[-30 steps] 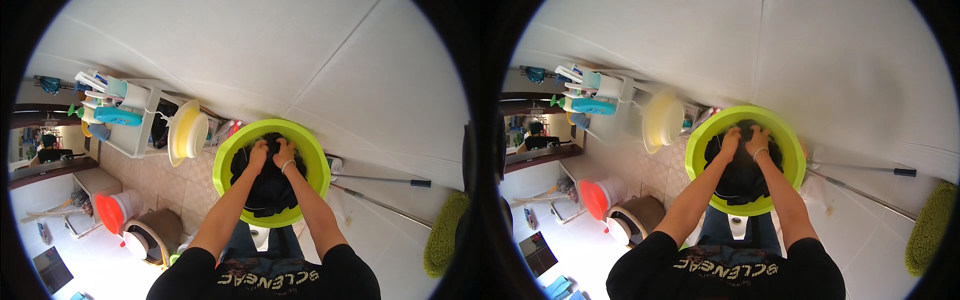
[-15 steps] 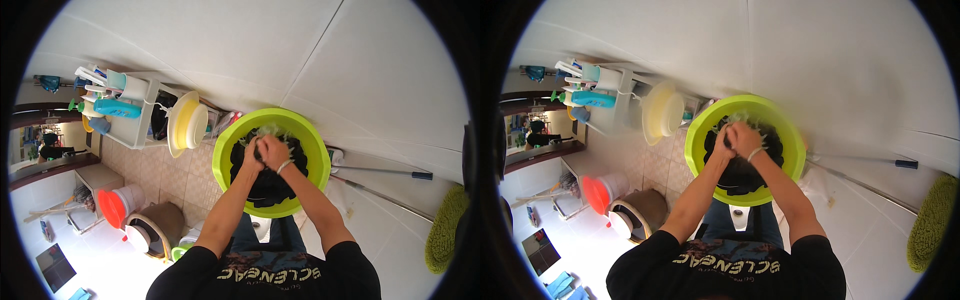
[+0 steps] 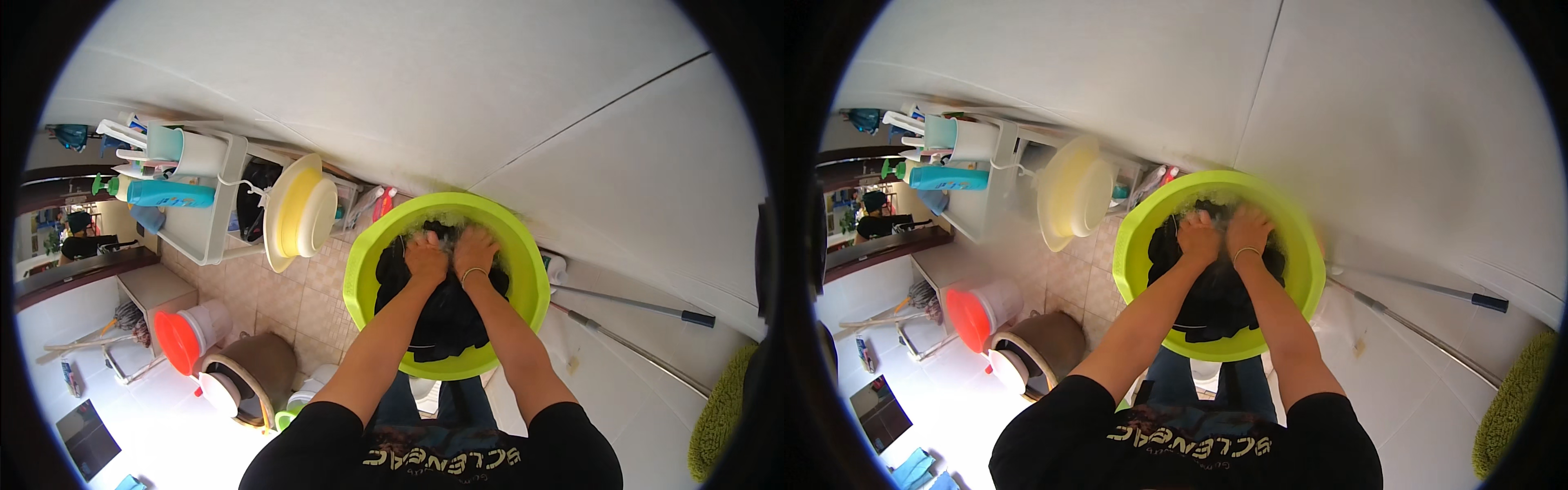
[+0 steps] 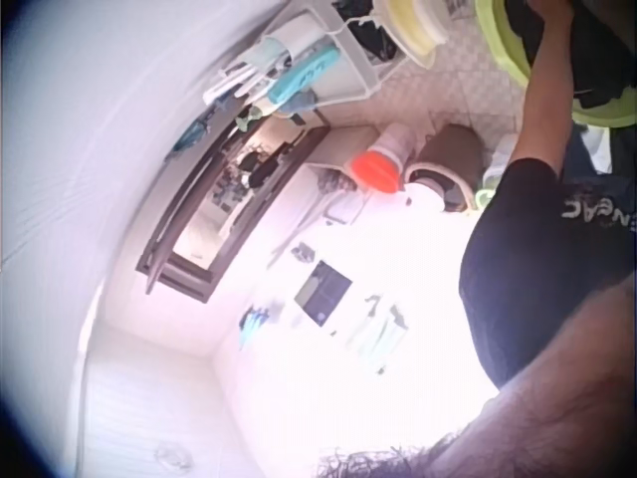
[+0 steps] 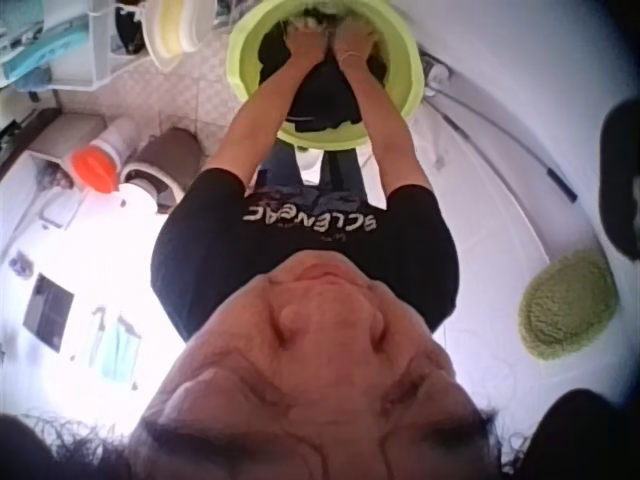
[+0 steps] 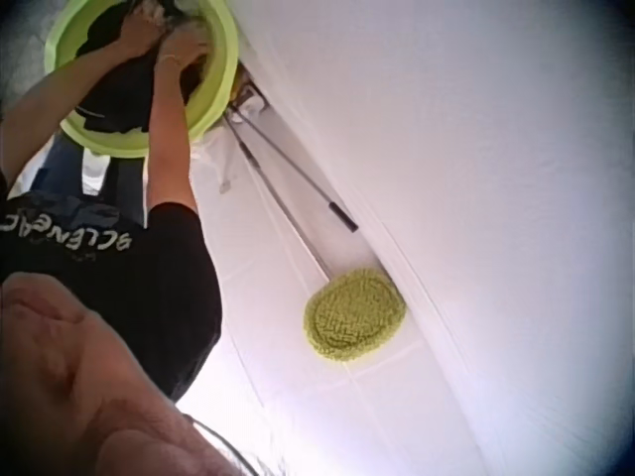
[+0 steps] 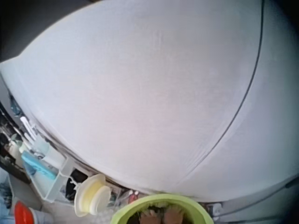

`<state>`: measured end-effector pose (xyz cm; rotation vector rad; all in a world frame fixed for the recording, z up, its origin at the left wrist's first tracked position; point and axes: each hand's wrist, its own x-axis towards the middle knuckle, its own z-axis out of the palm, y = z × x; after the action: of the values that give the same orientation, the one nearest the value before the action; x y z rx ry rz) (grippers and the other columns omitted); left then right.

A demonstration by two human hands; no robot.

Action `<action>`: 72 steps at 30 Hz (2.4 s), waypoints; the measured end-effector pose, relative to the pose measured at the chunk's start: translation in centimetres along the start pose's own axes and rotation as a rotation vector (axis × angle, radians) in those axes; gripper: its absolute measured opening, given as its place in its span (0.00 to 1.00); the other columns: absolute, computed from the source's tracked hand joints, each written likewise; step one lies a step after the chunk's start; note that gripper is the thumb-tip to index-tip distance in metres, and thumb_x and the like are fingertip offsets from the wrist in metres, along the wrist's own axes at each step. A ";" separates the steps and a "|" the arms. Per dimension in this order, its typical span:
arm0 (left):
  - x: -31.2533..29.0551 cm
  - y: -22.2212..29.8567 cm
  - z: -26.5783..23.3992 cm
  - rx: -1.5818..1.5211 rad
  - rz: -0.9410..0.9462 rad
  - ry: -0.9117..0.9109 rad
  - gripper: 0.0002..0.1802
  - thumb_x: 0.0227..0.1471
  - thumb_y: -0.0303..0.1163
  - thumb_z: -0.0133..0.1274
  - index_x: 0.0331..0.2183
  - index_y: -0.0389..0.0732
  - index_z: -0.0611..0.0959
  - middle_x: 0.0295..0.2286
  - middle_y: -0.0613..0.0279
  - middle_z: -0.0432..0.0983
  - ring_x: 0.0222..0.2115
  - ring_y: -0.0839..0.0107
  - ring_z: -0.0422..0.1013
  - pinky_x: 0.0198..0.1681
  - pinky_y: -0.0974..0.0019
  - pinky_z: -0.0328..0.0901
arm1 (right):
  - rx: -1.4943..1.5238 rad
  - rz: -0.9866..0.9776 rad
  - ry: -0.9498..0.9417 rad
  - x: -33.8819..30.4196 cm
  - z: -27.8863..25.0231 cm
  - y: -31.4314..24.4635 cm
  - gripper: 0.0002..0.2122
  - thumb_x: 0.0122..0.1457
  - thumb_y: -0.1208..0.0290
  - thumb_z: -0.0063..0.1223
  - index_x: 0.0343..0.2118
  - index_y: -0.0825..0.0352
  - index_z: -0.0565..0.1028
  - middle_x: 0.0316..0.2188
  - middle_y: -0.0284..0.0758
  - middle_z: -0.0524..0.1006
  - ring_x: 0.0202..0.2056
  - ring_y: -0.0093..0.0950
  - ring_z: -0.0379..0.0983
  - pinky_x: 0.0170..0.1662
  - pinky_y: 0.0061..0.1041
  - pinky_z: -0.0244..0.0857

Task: The person hand-washes clothes in a green basin, repeatedly submerging, scrubbing, and wringing items including a pink cloth, a yellow cloth, and dark garments. The person transfers some items to a second basin and continues washing.

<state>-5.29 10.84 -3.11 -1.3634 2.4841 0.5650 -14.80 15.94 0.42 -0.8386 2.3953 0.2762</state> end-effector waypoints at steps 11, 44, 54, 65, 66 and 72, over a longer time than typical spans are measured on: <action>-2.4 -1.2 -8.7 -1.672 -1.045 -0.561 0.41 0.46 0.60 0.62 0.54 0.41 0.76 0.50 0.48 0.74 0.51 0.57 0.70 0.47 0.52 0.70 | 1.095 -0.575 0.208 -9.2 -6.6 3.6 0.13 0.45 0.83 0.52 0.35 0.63 0.79 0.38 0.38 0.77 0.42 0.36 0.73 0.47 0.30 0.65; -6.6 2.2 -8.7 -2.433 0.389 -0.859 0.33 0.53 0.51 0.61 0.55 0.45 0.75 0.49 0.55 0.76 0.47 0.59 0.75 0.53 0.52 0.69 | 2.962 0.181 -1.678 -21.6 -11.1 3.1 0.41 0.49 0.55 0.69 0.61 0.71 0.61 0.52 0.43 0.69 0.48 0.34 0.70 0.51 0.32 0.74; -7.0 5.7 -21.0 -1.500 0.248 -0.743 0.19 0.37 0.29 0.71 0.35 0.37 0.84 0.31 0.57 0.80 0.30 0.64 0.76 0.32 0.58 0.71 | 2.247 -0.052 -1.351 -17.0 -11.0 7.1 0.26 0.55 0.59 0.65 0.51 0.69 0.69 0.37 0.37 0.73 0.35 0.30 0.68 0.34 0.29 0.67; -8.7 7.7 -15.2 -0.679 0.290 0.058 0.07 0.38 0.24 0.59 0.25 0.32 0.84 0.27 0.43 0.78 0.31 0.46 0.77 0.36 0.46 0.72 | 1.101 -0.359 0.040 -10.7 -2.3 6.2 0.18 0.56 0.66 0.63 0.46 0.71 0.75 0.39 0.38 0.79 0.36 0.30 0.76 0.37 0.33 0.69; -8.9 7.3 -13.8 -0.652 0.287 0.129 0.07 0.38 0.24 0.60 0.25 0.32 0.84 0.27 0.42 0.78 0.31 0.46 0.77 0.36 0.46 0.72 | 1.000 -0.357 0.119 -10.4 -1.1 6.1 0.19 0.57 0.66 0.63 0.47 0.72 0.75 0.41 0.39 0.79 0.38 0.30 0.76 0.39 0.34 0.69; -9.1 5.3 -13.7 -0.900 0.236 0.175 0.15 0.38 0.28 0.61 0.33 0.33 0.83 0.32 0.45 0.79 0.36 0.46 0.75 0.40 0.47 0.70 | 0.914 -0.507 0.027 -6.9 -0.4 8.4 0.16 0.62 0.68 0.58 0.49 0.70 0.73 0.45 0.38 0.75 0.42 0.31 0.73 0.38 0.37 0.68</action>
<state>-5.41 14.11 13.92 -1.3962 2.6417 1.8490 -15.79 25.85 4.81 -0.9209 1.8975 -0.9514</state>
